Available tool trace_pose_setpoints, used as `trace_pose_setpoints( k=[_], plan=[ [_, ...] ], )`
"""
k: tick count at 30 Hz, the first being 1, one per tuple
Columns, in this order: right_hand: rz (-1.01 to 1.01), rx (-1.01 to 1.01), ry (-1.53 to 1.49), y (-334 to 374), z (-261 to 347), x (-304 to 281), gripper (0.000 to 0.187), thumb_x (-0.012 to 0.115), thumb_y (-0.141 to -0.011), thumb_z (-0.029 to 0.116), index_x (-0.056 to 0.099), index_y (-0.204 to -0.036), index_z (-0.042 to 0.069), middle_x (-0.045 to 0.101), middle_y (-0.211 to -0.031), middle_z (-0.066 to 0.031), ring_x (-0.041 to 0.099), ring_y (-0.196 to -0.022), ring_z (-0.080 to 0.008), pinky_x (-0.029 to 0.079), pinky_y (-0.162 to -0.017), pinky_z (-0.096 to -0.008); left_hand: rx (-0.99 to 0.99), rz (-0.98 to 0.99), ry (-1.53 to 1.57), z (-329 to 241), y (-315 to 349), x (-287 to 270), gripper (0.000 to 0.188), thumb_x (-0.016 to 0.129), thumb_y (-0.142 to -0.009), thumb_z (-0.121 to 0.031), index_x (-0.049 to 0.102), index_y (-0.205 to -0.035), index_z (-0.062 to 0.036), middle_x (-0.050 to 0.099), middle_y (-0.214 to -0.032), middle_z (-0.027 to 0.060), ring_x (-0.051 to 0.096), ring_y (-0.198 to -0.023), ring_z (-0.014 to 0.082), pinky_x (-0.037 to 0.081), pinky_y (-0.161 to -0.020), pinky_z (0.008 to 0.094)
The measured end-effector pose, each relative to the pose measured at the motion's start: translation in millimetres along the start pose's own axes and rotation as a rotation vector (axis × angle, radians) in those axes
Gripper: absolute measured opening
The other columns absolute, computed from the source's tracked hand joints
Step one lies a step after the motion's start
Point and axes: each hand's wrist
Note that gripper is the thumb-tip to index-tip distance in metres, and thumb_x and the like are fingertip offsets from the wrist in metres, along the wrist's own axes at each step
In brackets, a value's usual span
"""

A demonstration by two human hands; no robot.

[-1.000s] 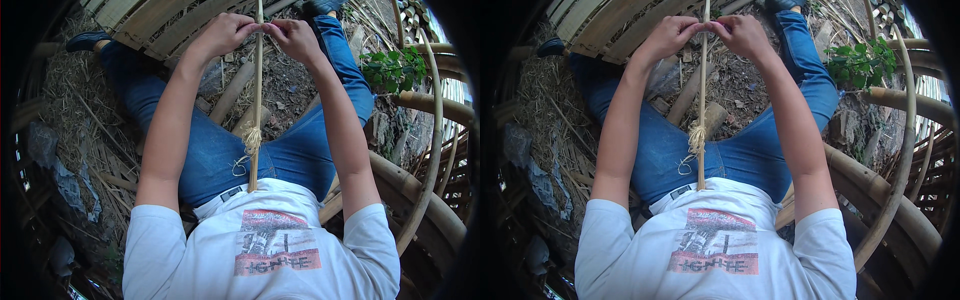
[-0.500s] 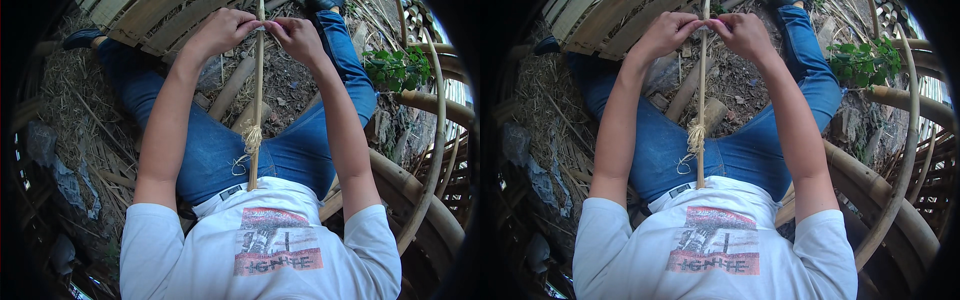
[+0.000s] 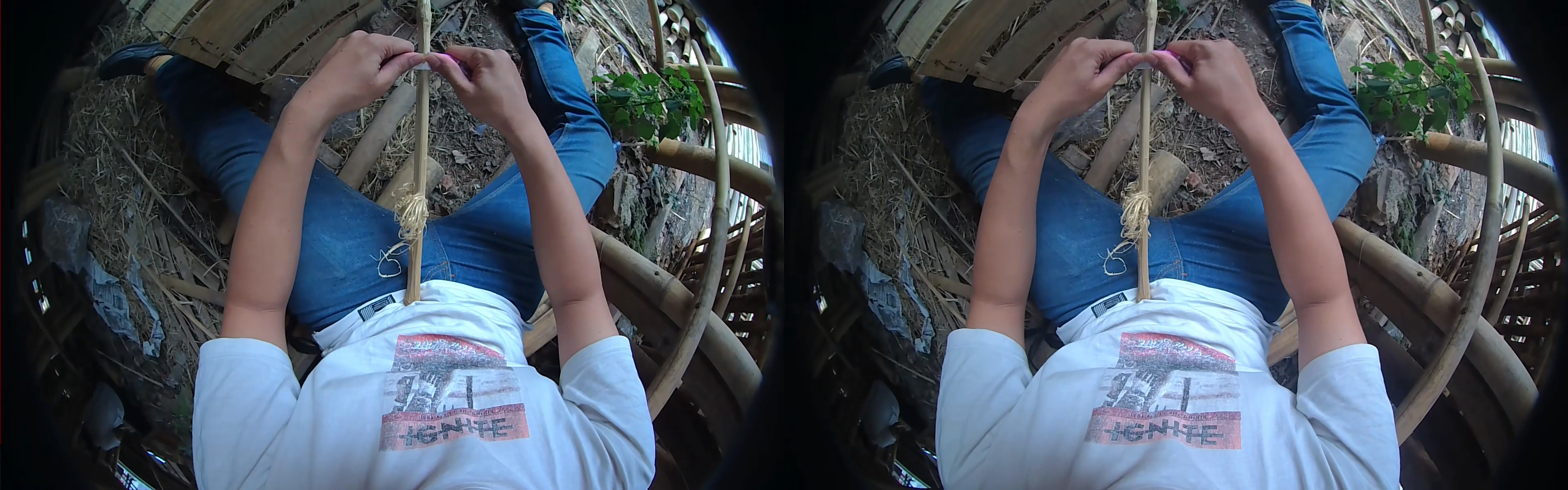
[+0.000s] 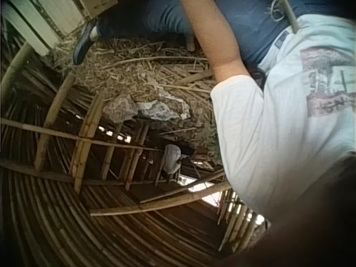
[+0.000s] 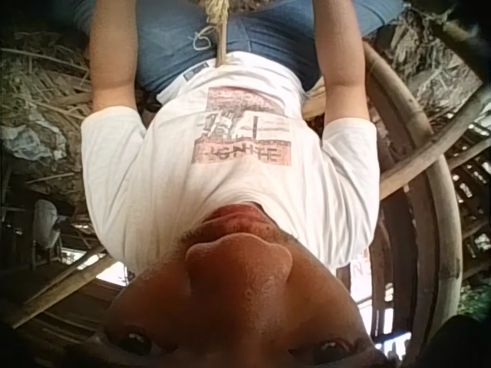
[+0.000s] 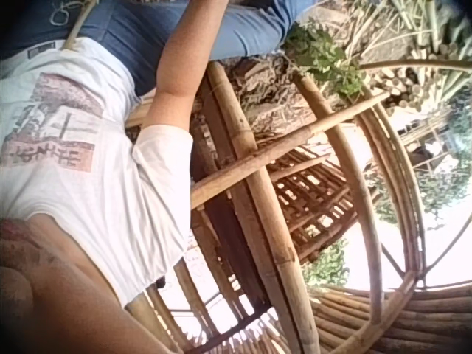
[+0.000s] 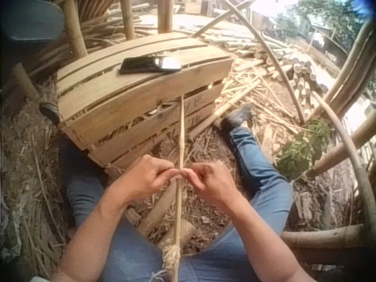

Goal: The person uses a small knife to peel bark and thin shavings from a thin wooden stick while holding it steady between their legs.

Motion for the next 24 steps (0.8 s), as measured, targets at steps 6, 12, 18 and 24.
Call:
trace_pose_setpoints(
  k=[6,12,18,24],
  plan=[
    [0.083,0.106,-0.095,29,18,-1,0.030,0.065,-0.092,0.037,0.076,-0.092,0.009,0.059,-0.057,-0.0125,0.061,-0.053,-0.0289,0.048,-0.055,-0.0381,-0.029,0.051,-0.009,-11,26,7,0.020,0.063,-0.093,-0.026,0.074,-0.101,-0.0109,0.064,-0.071,0.0158,0.062,-0.064,0.0336,0.048,-0.062,0.0408],
    [0.047,0.045,-0.089,52,26,3,0.030,0.066,-0.091,0.037,0.074,-0.085,0.008,0.056,-0.054,-0.0126,0.058,-0.051,-0.0312,0.045,-0.052,-0.0393,-0.099,0.085,0.032,-31,47,8,0.018,0.064,-0.092,-0.023,0.074,-0.097,-0.0095,0.062,-0.068,0.0161,0.061,-0.062,0.0341,0.046,-0.059,0.0425],
    [0.070,0.071,-0.078,65,36,1,0.030,0.068,-0.090,0.035,0.072,-0.081,0.006,0.054,-0.054,-0.0143,0.055,-0.049,-0.0325,0.044,-0.051,-0.0403,-0.045,0.043,0.002,-33,59,14,0.017,0.064,-0.092,-0.020,0.071,-0.093,-0.0054,0.058,-0.065,0.0180,0.055,-0.057,0.0343,0.043,-0.055,0.0396],
    [0.091,0.089,-0.111,86,42,5,0.031,0.069,-0.090,0.034,0.069,-0.077,0.005,0.052,-0.054,-0.0153,0.054,-0.048,-0.0329,0.043,-0.049,-0.0403,-0.019,0.029,0.015,-44,78,19,0.014,0.064,-0.091,-0.019,0.070,-0.090,-0.0065,0.058,-0.066,0.0180,0.058,-0.062,0.0375,0.044,-0.057,0.0424]
  ],
)
Point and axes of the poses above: each hand's wrist, its own y-axis away from the middle knuckle, its own x-axis out of the palm, z = x × y
